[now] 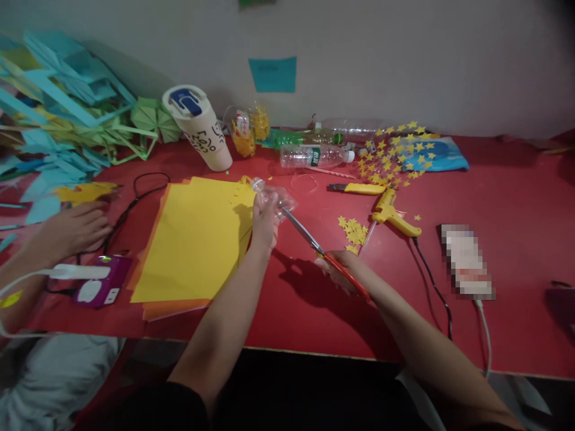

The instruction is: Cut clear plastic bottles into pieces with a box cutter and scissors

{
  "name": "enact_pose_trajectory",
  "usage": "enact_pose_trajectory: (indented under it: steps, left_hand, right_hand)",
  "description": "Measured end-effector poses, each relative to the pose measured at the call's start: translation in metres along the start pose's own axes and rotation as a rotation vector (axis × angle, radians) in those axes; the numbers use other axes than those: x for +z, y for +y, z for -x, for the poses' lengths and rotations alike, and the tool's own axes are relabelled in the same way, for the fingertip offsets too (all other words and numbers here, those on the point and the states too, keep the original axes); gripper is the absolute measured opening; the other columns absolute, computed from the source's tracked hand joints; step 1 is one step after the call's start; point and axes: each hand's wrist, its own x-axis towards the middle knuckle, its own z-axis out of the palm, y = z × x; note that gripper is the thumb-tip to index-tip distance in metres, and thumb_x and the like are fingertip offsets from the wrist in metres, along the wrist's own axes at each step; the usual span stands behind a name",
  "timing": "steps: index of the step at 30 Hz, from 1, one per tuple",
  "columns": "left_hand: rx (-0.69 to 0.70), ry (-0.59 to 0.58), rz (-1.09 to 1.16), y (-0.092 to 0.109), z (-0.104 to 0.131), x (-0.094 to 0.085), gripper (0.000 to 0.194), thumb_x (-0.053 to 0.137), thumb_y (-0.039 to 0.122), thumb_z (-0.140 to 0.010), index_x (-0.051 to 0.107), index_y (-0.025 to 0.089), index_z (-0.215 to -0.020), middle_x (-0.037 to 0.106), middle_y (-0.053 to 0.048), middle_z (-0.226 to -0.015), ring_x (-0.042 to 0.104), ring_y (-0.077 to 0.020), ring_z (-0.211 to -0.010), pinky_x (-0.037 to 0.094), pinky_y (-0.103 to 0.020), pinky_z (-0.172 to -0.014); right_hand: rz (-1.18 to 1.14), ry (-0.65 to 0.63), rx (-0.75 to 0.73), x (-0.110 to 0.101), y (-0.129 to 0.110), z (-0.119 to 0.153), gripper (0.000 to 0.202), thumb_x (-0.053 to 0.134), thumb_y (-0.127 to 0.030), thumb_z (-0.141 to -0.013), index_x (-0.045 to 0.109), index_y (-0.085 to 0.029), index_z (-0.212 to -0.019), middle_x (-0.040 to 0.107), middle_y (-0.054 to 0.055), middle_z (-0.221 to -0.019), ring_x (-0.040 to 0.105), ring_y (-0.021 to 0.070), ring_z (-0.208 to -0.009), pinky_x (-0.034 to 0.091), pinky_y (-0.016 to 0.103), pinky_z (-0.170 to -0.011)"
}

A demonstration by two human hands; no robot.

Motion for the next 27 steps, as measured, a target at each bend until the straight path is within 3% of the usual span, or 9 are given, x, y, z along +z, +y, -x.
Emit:
enact_pose_trajectory:
  steps: [4, 11, 18, 27]
  left_hand:
    - [-0.003, 0.000, 0.007, 0.001, 0.000, 0.000, 0.041, 0.083, 0.040, -0.066, 0.057, 0.025, -0.094, 0.065, 0.001, -0.081, 0.064, -0.0155, -0.072, 0.052, -0.034, -0.076]
    - [0.054, -0.088, -0.111, 0.000, 0.005, 0.003, 0.037, 0.080, 0.033, -0.070, 0.059, 0.028, -0.100, 0.065, 0.001, -0.083, 0.065, -0.0162, -0.074, 0.053, -0.033, -0.073]
    - [0.040, -0.096, -0.092, -0.001, 0.004, 0.002, 0.031, 0.078, 0.030, -0.072, 0.059, 0.027, -0.096, 0.064, 0.000, -0.083, 0.068, -0.0214, -0.088, 0.056, -0.040, -0.082]
    - [0.093, -0.102, -0.126, -0.001, 0.005, 0.004, 0.033, 0.079, 0.035, -0.071, 0.057, 0.027, -0.094, 0.062, 0.001, -0.078, 0.065, -0.0173, -0.071, 0.053, -0.031, -0.067]
  right_hand:
    - [-0.055, -0.037, 0.004, 0.001, 0.002, 0.000, 0.054, 0.058, -0.074, -0.077, 0.045, -0.023, -0.065, 0.042, -0.007, -0.046, 0.042, 0.0091, -0.035, 0.035, 0.023, -0.038]
    - [-0.025, -0.069, -0.128, 0.001, 0.012, -0.005, 0.057, 0.050, -0.079, -0.078, 0.043, -0.023, -0.065, 0.040, -0.007, -0.048, 0.040, 0.0083, -0.039, 0.032, 0.023, -0.041]
    - [-0.091, -0.028, -0.058, 0.003, 0.003, 0.000, 0.052, 0.053, -0.071, -0.082, 0.045, -0.022, -0.066, 0.044, -0.007, -0.048, 0.041, 0.0075, -0.036, 0.033, 0.022, -0.040]
    - [-0.084, 0.002, 0.008, 0.001, -0.002, 0.003, 0.050, 0.062, -0.066, -0.080, 0.043, -0.023, -0.062, 0.040, -0.008, -0.043, 0.045, 0.0091, -0.036, 0.036, 0.023, -0.039]
